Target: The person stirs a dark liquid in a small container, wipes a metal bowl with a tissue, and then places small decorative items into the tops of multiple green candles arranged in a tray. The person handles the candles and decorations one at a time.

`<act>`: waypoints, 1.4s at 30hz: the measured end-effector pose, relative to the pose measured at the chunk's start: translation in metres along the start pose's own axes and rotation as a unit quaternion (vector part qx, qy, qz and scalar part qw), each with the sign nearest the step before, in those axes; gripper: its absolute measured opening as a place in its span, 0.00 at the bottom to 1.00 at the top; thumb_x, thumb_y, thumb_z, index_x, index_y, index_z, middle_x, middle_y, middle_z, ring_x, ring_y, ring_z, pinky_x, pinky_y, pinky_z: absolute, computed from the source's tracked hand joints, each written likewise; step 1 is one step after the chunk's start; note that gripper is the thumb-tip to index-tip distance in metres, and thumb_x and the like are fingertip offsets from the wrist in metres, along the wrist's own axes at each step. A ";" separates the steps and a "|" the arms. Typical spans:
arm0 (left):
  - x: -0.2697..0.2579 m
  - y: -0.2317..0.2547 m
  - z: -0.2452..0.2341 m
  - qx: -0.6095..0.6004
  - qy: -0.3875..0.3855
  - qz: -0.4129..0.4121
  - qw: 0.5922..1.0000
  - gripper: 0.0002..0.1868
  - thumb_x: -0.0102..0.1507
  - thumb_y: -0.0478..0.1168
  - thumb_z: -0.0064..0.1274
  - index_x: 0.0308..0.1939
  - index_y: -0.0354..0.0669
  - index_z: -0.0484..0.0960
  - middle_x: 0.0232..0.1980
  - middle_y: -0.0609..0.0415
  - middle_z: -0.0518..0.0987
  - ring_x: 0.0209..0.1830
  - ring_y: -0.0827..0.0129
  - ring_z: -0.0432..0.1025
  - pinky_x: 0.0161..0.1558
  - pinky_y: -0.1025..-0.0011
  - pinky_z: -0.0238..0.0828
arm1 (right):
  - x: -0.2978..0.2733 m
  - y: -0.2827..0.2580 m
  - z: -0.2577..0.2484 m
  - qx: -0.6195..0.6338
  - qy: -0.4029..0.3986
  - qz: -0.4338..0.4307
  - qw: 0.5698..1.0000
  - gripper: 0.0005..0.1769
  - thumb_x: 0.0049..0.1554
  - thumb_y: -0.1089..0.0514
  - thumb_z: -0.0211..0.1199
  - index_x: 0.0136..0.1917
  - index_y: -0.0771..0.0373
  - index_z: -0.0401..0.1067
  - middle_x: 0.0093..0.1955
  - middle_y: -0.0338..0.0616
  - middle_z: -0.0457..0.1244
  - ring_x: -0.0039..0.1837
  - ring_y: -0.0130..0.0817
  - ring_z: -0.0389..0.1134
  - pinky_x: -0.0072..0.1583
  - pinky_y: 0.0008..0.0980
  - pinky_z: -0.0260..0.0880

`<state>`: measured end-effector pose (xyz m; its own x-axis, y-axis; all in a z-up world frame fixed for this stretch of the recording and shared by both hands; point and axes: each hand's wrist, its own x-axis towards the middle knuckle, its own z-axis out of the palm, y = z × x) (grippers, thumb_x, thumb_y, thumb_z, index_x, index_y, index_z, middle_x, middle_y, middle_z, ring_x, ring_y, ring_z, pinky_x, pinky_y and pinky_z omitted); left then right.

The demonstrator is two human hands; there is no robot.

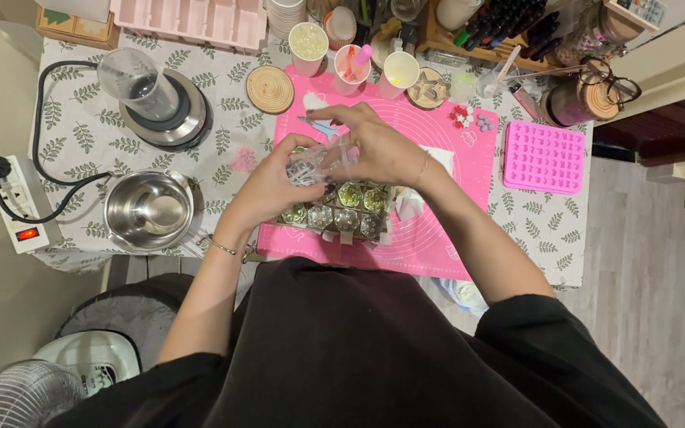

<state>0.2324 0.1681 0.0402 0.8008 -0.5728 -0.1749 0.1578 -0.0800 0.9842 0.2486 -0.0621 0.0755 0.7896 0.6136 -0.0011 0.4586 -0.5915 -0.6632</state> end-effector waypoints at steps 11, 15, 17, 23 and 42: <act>-0.001 -0.005 -0.007 -0.065 -0.024 -0.012 0.997 0.28 0.58 0.29 0.60 0.62 0.39 0.70 0.47 0.52 0.80 0.39 0.76 0.77 0.40 0.76 0.78 | -0.011 -0.012 0.004 0.005 0.057 0.009 0.998 0.11 0.51 0.56 0.73 0.48 0.56 0.82 0.72 0.40 0.62 0.72 0.43 0.61 0.71 0.40 0.63; -0.001 0.007 -0.013 -0.093 -0.061 -0.045 0.993 0.25 0.61 0.30 0.58 0.62 0.36 0.74 0.48 0.52 0.81 0.40 0.74 0.79 0.39 0.73 0.80 | -0.014 -0.016 -0.004 -0.011 0.075 0.018 0.997 0.06 0.52 0.56 0.73 0.45 0.54 0.84 0.67 0.38 0.66 0.68 0.43 0.63 0.71 0.43 0.61; -0.003 0.010 -0.013 -0.096 -0.065 -0.056 0.992 0.27 0.60 0.30 0.59 0.64 0.36 0.74 0.49 0.51 0.82 0.40 0.72 0.79 0.40 0.72 0.79 | -0.014 -0.015 -0.007 0.004 0.066 0.035 0.997 0.07 0.53 0.54 0.72 0.47 0.52 0.83 0.68 0.36 0.66 0.68 0.41 0.65 0.71 0.42 0.62; 0.002 0.000 -0.014 0.028 -0.075 0.051 0.995 0.36 0.56 0.34 0.67 0.68 0.35 0.72 0.61 0.51 0.79 0.60 0.68 0.72 0.61 0.68 0.67 | -0.014 -0.012 -0.005 -0.059 0.035 0.025 0.997 0.13 0.48 0.50 0.75 0.48 0.48 0.85 0.70 0.39 0.64 0.66 0.43 0.64 0.69 0.46 0.58; 0.000 0.008 -0.021 -0.084 -0.107 -0.051 0.989 0.33 0.64 0.33 0.55 0.73 0.36 0.65 0.50 0.47 0.82 0.44 0.68 0.82 0.42 0.72 0.81 | -0.008 -0.026 -0.019 -0.017 0.099 0.027 0.995 0.11 0.51 0.57 0.72 0.50 0.55 0.83 0.60 0.40 0.68 0.63 0.40 0.68 0.66 0.39 0.67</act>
<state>0.2455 0.1847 0.0480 0.6377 -0.7299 -0.2460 0.3395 -0.0202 0.9404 0.2381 -0.0617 0.1070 0.8765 0.4678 0.1137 0.4246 -0.6397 -0.6407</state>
